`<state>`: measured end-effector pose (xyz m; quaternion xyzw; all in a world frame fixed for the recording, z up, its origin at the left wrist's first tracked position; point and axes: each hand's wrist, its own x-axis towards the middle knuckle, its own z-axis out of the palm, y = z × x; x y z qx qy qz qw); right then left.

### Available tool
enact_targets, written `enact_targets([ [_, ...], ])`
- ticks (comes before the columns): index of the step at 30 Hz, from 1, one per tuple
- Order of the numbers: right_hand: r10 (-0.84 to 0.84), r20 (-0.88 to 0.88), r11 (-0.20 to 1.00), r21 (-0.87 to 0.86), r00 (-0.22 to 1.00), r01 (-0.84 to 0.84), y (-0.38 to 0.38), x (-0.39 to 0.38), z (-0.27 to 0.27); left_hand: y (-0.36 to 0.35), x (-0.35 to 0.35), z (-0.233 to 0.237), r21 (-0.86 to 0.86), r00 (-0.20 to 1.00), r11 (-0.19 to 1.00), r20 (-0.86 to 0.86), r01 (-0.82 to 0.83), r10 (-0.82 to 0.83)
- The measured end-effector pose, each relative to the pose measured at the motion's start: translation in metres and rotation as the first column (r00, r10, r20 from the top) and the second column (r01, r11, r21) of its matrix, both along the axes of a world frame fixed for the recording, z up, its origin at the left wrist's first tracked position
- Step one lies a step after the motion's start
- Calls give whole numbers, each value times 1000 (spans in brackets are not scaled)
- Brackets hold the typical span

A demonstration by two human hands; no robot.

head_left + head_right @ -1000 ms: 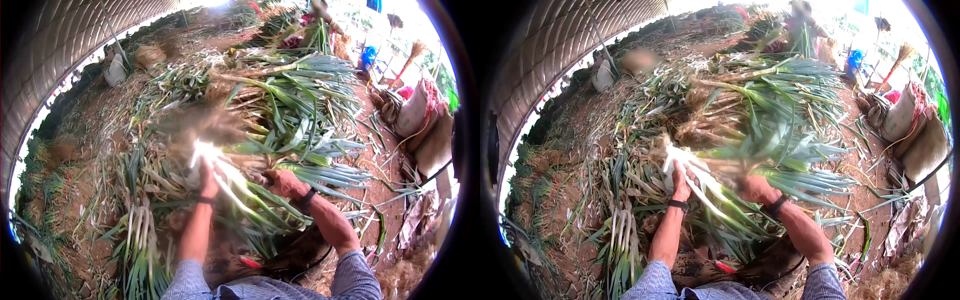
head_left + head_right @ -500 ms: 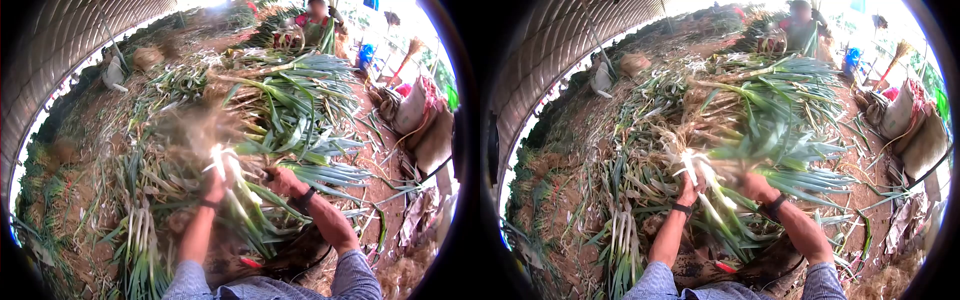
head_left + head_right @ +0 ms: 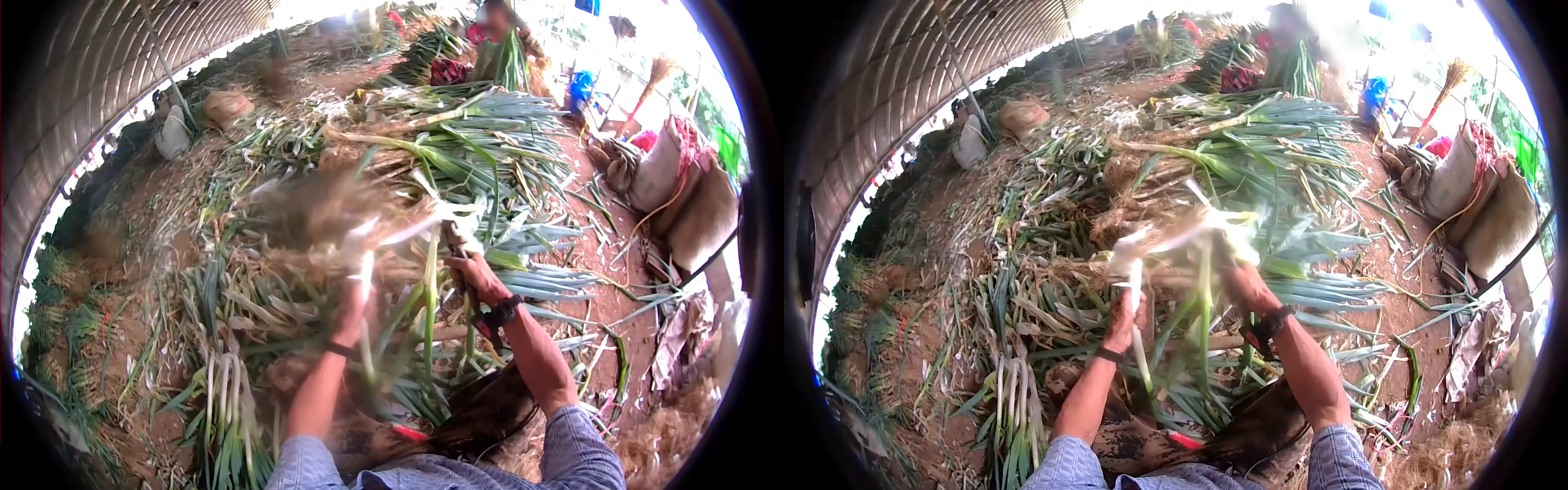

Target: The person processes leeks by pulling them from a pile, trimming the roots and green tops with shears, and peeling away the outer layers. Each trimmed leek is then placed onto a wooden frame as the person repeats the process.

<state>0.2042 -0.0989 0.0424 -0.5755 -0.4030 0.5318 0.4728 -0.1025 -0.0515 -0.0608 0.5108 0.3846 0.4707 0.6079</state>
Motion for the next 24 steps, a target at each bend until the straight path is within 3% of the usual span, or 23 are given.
enact_targets([
  [1,60,196,998,-2,979,-61,-5,4,8,9,-6,-9,21,999,998,11,-52,52],
  [2,92,436,968,171,895,-183,-1,5,-10,-3,-6,29,-130,980,989,177,-73,95],
  [3,195,643,960,29,741,-277,-4,13,-26,10,-20,18,-160,970,985,221,-64,99],
  [5,265,800,908,-18,538,-419,-24,-3,-17,16,-25,13,-112,967,987,216,-113,135],
  [6,231,803,862,93,549,-498,-33,-12,-12,17,-24,10,-93,964,986,216,-139,156],
  [7,188,859,832,118,476,-542,-35,-22,-5,13,-19,17,-137,970,975,144,-175,194],
  [8,123,842,801,228,525,-553,-38,-31,-10,18,-21,5,-109,967,972,120,-211,223],
  [10,57,917,781,205,394,-590,-41,-43,-12,23,-23,5,-155,949,971,232,-181,214],
  [13,73,911,800,190,407,-570,-41,-50,-19,24,-18,11,-176,912,966,332,-191,241],
  [17,27,881,823,248,471,-511,-41,-63,-15,16,-20,26,-340,872,926,388,-164,297],
  [20,23,874,823,260,486,-505,-41,-66,-19,14,-25,33,-211,835,977,530,-40,149],
  [24,54,887,822,222,459,-525,-33,-74,-17,9,-24,38,-356,785,914,503,-194,362],
])
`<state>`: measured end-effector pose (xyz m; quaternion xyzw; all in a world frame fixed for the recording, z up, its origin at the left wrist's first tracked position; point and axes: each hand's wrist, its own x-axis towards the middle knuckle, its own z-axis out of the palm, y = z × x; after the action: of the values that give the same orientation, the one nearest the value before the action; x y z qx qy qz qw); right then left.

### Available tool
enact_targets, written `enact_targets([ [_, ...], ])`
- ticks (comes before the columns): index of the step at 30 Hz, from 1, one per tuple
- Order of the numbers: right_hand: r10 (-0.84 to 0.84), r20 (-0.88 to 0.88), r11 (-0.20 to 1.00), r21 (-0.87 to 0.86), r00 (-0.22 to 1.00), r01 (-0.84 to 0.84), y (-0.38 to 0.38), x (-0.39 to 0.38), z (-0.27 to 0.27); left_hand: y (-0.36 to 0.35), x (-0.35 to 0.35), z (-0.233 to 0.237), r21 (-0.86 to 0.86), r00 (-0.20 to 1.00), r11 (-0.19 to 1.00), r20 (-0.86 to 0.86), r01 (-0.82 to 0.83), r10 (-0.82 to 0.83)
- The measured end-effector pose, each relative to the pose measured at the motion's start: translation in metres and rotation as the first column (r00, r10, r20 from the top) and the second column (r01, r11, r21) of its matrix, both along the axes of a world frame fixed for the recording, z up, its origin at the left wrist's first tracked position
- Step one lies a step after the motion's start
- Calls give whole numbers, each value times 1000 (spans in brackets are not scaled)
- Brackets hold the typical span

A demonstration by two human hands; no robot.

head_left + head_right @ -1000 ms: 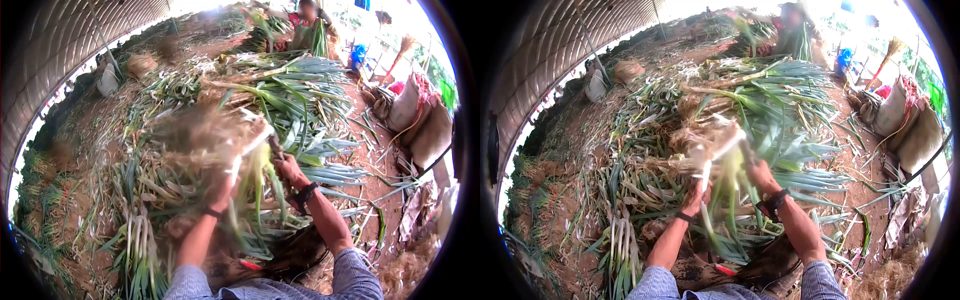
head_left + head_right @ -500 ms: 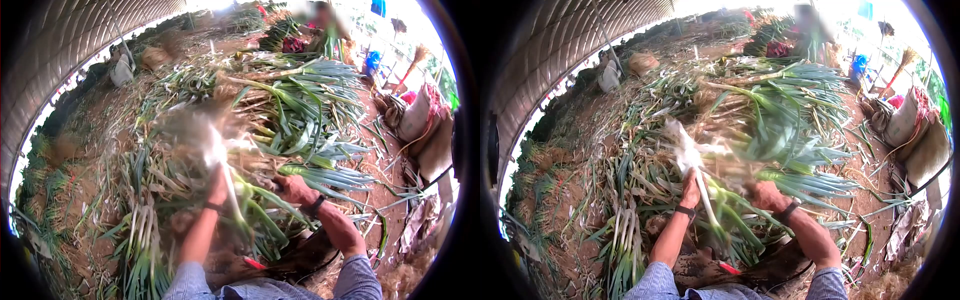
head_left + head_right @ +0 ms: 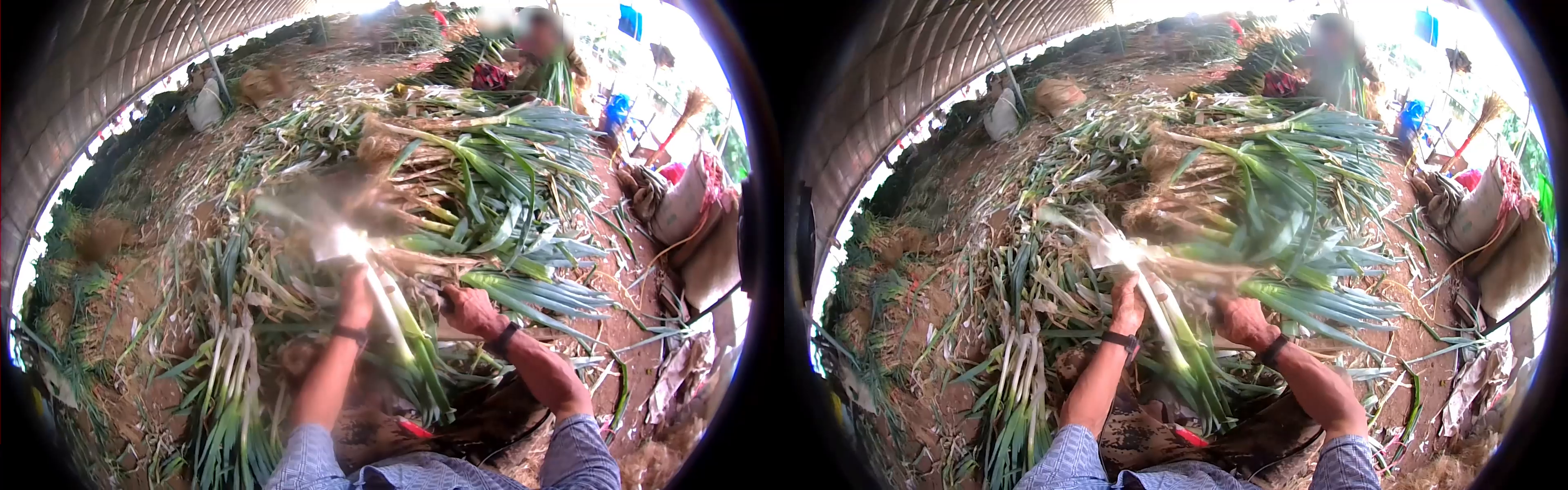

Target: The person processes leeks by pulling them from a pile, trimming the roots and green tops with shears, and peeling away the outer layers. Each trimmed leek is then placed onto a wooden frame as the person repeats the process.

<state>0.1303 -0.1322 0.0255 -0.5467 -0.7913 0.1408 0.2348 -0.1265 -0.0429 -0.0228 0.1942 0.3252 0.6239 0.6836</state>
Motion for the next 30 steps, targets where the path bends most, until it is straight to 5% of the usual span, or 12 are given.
enact_targets([
  [4,8,29,998,-62,1000,-6,4,-8,2,0,-1,-10,53,992,998,-126,-16,23],
  [10,136,29,981,133,990,-139,9,-5,-6,-4,3,-12,67,985,997,-166,-31,42],
  [13,74,22,994,78,997,-76,2,-9,8,0,8,-11,-4,978,996,-188,-94,91],
  [15,12,-2,1000,-26,1000,-12,-2,-14,22,24,1,-50,57,955,985,-240,-166,175],
  [21,87,138,996,1,987,-87,-2,-7,16,5,-5,-10,1,971,988,-185,-152,150],
  [24,-23,188,1000,5,982,22,-3,-19,31,-4,-2,-1,6,980,995,-173,-100,99],
  [25,19,166,1000,14,986,-22,-1,-21,38,-5,-3,4,7,984,997,-162,-77,77],
  [26,64,141,998,20,988,-67,-1,-24,43,15,-5,-45,182,970,982,-226,-44,85],
  [30,27,56,999,16,998,-28,2,-28,42,-8,4,7,47,997,999,-77,8,-5],
])
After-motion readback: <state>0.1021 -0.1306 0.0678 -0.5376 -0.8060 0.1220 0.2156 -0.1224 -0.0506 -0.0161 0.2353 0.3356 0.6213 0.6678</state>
